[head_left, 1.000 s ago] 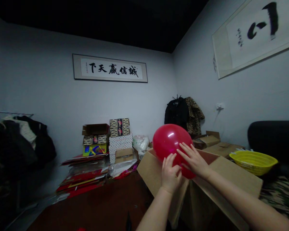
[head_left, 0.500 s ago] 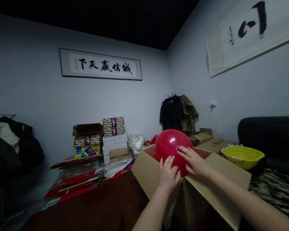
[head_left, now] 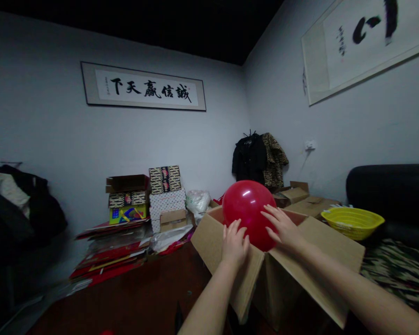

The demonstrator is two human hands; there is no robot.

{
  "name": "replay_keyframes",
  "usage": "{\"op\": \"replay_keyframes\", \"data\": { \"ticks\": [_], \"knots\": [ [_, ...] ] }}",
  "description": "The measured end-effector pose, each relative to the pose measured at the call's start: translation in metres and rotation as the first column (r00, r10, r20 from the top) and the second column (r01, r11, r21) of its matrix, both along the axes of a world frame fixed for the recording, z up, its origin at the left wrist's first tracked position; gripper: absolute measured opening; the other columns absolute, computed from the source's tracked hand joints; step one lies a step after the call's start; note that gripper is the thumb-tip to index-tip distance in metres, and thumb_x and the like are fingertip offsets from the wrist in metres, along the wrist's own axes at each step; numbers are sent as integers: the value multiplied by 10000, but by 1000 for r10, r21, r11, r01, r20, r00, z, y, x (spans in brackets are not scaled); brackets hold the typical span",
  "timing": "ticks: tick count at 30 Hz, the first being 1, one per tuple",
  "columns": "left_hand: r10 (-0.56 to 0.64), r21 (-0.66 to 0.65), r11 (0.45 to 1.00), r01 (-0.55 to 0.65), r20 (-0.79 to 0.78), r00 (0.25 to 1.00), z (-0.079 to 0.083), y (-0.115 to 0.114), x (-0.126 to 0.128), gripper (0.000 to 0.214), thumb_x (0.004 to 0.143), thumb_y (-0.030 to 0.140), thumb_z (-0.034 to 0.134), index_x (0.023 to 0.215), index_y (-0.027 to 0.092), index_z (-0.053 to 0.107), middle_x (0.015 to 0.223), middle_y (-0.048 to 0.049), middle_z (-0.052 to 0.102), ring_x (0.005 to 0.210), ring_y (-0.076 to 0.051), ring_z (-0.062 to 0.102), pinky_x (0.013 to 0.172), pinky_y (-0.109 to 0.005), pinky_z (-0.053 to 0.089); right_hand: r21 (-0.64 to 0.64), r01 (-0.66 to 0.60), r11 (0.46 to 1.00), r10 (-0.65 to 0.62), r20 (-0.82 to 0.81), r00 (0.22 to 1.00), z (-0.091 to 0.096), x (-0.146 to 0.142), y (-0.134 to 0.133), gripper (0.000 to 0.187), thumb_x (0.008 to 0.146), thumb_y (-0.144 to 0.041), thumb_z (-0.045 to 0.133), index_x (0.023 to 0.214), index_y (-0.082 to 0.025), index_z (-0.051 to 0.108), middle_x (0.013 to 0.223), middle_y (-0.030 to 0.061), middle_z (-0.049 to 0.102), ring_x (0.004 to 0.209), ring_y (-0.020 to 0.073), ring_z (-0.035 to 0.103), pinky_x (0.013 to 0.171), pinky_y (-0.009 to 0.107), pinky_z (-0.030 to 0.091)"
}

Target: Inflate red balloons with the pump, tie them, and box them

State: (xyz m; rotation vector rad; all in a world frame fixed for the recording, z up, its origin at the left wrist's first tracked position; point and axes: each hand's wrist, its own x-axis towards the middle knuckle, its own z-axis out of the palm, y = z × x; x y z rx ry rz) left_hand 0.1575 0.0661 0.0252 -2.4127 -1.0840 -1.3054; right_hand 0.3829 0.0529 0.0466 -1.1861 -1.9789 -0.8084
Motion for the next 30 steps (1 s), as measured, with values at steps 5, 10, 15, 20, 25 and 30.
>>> {"op": "replay_keyframes", "data": {
  "ticks": [5,10,15,20,25,30],
  "knots": [
    [20,-44,999,-20,5,1000,1,-2,-12,303,834,233,478,1118,233,585,1354,-84,492,1258,-222,405,1100,-515,206,6,-18,1000,18,-45,999,3,-9,-1,496,843,-309,420,1326,-217,353,1405,101,394,1327,230,306,1083,502,296],
    [25,-112,993,-27,-20,999,-3,-16,-38,321,837,236,466,1141,243,567,1367,-87,475,1266,-236,400,1085,-557,203,-24,-54,998,52,-91,995,5,-29,-15,481,847,-320,420,1310,-200,379,1409,113,384,1322,224,315,1095,489,286],
    [19,-167,986,-28,-56,998,-26,-45,-83,309,835,253,468,1125,229,571,1363,-105,474,1245,-236,430,1075,-549,241,-70,-161,985,154,-101,983,2,-67,-40,499,855,-315,422,1340,-246,328,1439,75,347,1343,211,280,1103,494,284],
    [57,-259,962,-87,-122,991,-71,-93,-141,316,829,231,460,1122,250,578,1333,-96,507,1237,-233,442,1074,-552,250,-134,-313,940,302,-96,948,-21,-128,-69,512,847,-302,433,1344,-245,325,1422,79,381,1327,208,317,1084,466,332],
    [155,-336,917,-215,-199,968,-123,-144,-205,334,824,234,461,1137,262,572,1347,-85,497,1254,-229,428,1079,-551,248,-318,-445,837,421,-144,895,-73,-207,-92,486,861,-327,403,1335,-239,342,1426,81,378,1336,193,301,1108,459,292],
    [316,-421,819,-390,-236,919,-164,-186,-275,328,837,252,435,1126,301,581,1378,-45,475,1278,-214,402,1093,-526,236,-581,-369,725,305,-209,929,-138,-283,-110,473,868,-452,349,1266,-221,455,1435,93,369,1341,206,293,1117,455,253]
  ]
}}
